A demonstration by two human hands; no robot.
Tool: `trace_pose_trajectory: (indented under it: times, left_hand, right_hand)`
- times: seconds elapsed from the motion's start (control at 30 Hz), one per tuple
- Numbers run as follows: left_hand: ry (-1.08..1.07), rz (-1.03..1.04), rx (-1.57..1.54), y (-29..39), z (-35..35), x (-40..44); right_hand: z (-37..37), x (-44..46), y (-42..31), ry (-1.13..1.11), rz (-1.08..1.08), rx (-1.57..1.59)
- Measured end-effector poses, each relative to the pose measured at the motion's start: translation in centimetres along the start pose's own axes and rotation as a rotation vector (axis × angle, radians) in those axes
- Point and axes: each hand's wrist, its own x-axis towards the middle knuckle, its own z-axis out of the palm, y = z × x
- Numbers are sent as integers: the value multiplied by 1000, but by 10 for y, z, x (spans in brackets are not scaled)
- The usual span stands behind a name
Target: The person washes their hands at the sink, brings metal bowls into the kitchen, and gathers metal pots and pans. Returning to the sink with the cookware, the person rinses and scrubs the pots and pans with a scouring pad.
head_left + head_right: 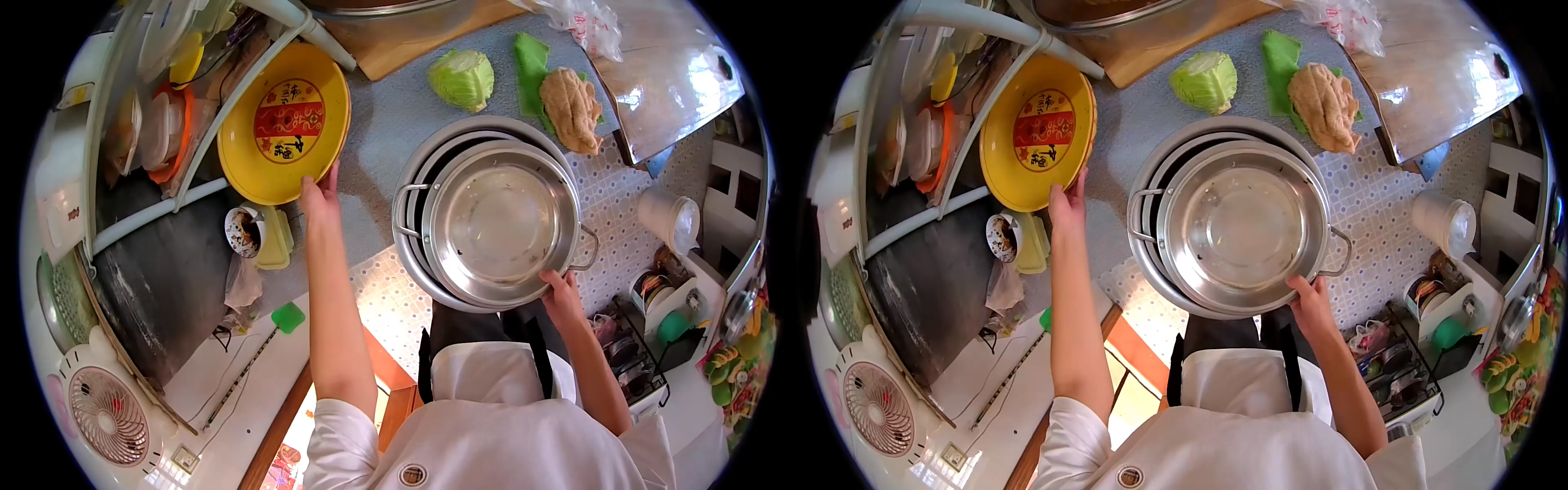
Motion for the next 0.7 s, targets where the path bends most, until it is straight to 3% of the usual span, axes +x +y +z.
trace_pose_trajectory:
  times: [0.7]
  left_hand:
    - [-102,-80,-119,9,-13,-23]
  right_hand:
    - [-17,-1,-23,-17,-40,-44]
